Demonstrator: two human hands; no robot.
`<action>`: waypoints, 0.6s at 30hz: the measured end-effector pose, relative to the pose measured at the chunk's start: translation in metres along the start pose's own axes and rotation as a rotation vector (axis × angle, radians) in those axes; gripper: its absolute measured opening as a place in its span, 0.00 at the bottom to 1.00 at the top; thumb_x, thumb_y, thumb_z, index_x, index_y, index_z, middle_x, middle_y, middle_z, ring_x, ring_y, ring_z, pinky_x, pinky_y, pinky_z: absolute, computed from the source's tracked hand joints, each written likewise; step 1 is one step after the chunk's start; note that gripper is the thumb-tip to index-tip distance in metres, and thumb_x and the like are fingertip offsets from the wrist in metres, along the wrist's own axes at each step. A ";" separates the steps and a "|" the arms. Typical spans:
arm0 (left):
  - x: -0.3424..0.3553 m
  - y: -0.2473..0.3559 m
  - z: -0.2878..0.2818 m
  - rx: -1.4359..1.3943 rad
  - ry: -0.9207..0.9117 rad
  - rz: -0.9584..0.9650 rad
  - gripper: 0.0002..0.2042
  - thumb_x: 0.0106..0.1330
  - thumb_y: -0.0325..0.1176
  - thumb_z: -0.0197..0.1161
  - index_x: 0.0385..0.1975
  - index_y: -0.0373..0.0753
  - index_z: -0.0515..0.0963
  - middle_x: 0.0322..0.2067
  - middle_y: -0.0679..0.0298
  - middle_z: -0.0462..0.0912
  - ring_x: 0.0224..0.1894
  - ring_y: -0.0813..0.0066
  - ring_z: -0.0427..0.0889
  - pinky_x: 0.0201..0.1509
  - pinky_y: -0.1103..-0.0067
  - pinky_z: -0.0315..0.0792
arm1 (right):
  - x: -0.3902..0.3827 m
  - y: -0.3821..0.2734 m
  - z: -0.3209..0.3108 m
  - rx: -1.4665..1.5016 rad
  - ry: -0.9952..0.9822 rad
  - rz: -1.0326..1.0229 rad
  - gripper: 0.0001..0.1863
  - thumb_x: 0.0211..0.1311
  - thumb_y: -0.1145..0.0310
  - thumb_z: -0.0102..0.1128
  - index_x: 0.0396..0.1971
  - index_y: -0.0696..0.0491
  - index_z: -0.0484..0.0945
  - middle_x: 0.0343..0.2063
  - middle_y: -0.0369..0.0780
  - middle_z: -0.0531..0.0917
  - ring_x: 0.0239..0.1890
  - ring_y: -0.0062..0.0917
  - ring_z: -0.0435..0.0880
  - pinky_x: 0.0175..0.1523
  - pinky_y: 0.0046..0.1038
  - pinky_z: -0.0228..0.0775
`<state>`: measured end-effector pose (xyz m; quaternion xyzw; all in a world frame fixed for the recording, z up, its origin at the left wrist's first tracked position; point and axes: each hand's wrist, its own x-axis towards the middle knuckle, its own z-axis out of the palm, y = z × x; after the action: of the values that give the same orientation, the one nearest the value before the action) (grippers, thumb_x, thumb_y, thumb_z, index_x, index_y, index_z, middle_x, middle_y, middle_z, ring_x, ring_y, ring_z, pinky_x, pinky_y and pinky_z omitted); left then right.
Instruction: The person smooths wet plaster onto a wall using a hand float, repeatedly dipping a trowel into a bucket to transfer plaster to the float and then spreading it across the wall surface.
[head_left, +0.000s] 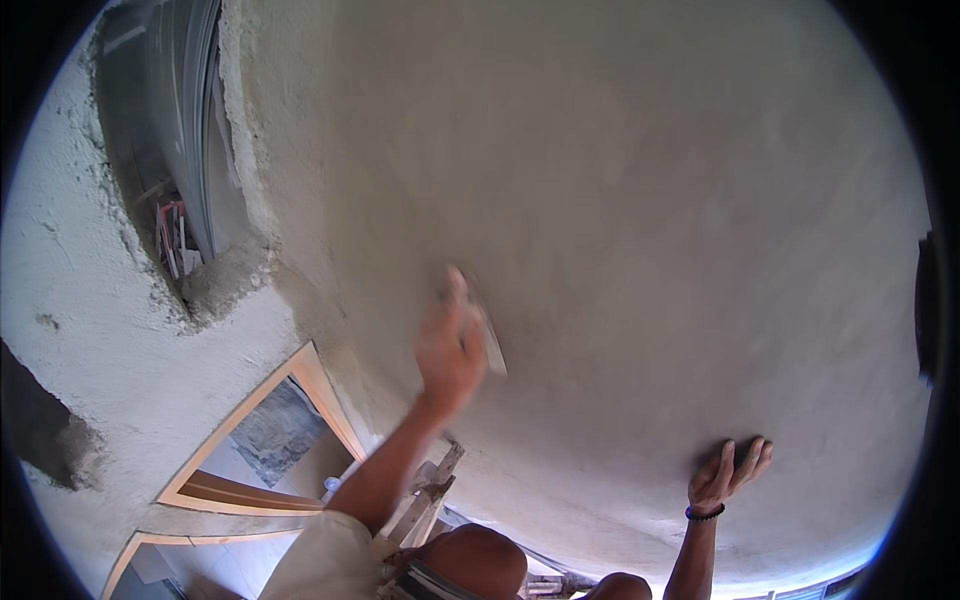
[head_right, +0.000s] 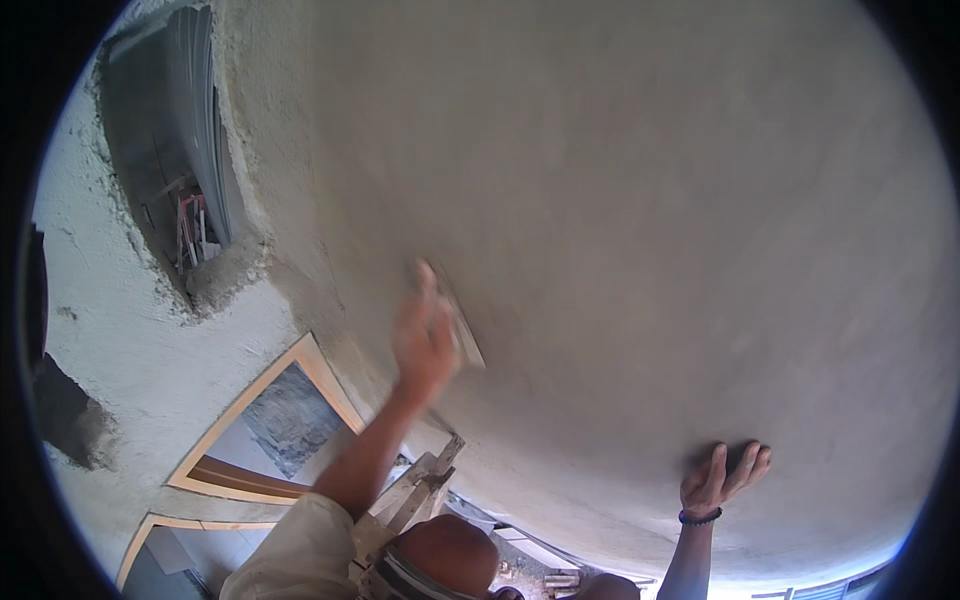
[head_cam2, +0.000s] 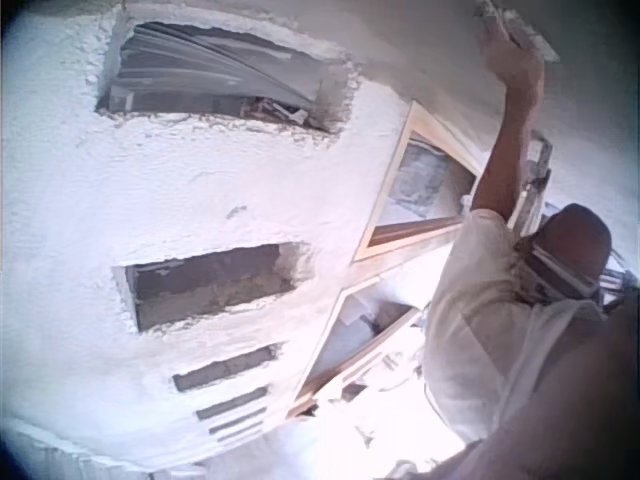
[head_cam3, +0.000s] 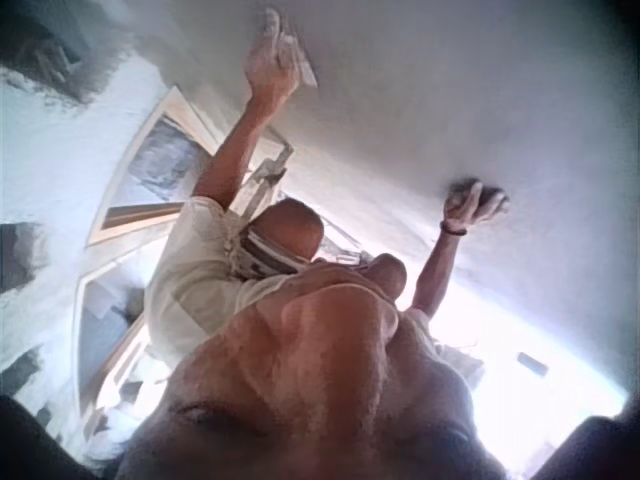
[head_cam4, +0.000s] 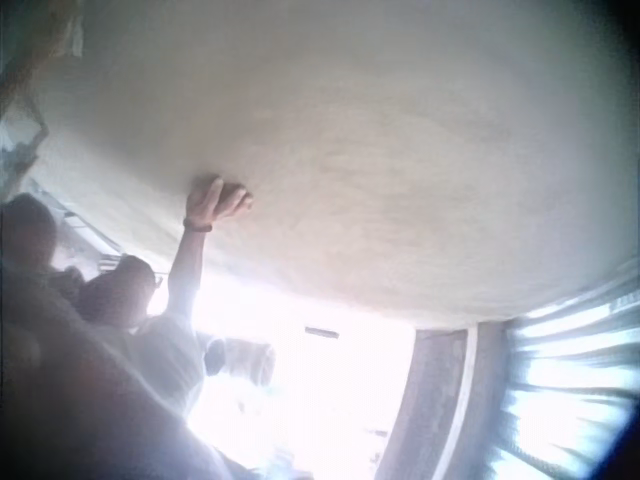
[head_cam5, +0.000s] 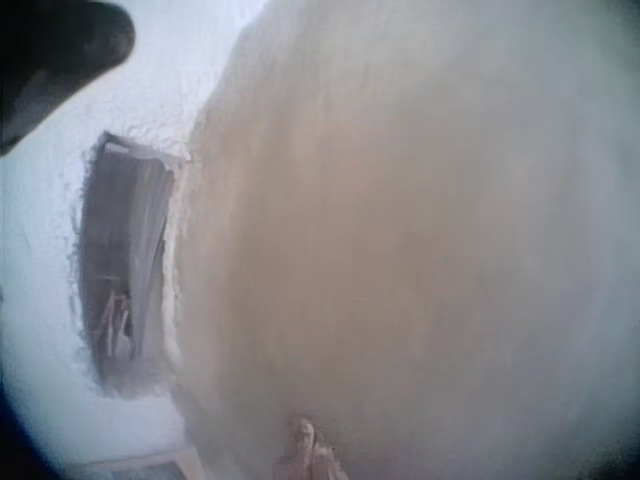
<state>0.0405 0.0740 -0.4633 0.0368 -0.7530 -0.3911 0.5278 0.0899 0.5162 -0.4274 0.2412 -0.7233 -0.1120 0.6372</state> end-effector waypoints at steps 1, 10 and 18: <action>0.041 0.014 -0.004 -0.067 0.005 -0.036 0.25 0.68 0.34 0.56 0.66 0.39 0.66 0.51 0.46 0.78 0.47 0.55 0.80 0.53 0.68 0.72 | 0.000 0.002 -0.004 -0.002 -0.012 -0.001 0.16 0.72 0.72 0.44 0.53 0.54 0.77 0.65 0.54 0.65 0.70 0.52 0.58 0.69 0.59 0.48; 0.065 0.112 -0.002 0.136 -0.128 0.402 0.30 0.60 0.32 0.62 0.65 0.42 0.67 0.27 0.59 0.71 0.25 0.63 0.74 0.27 0.68 0.71 | -0.001 0.000 -0.002 0.002 -0.032 0.038 0.17 0.70 0.74 0.43 0.54 0.52 0.77 0.66 0.54 0.65 0.70 0.52 0.58 0.69 0.60 0.46; 0.131 0.150 -0.016 0.180 -0.084 0.327 0.30 0.61 0.33 0.60 0.66 0.39 0.66 0.26 0.58 0.72 0.25 0.61 0.74 0.29 0.67 0.70 | 0.000 0.002 -0.001 0.020 -0.011 0.057 0.17 0.69 0.74 0.45 0.53 0.52 0.78 0.66 0.52 0.65 0.71 0.50 0.58 0.71 0.58 0.45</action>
<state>0.0496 0.1073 -0.2666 -0.0556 -0.8024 -0.2323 0.5470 0.0909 0.5178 -0.4268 0.2262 -0.7346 -0.0882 0.6336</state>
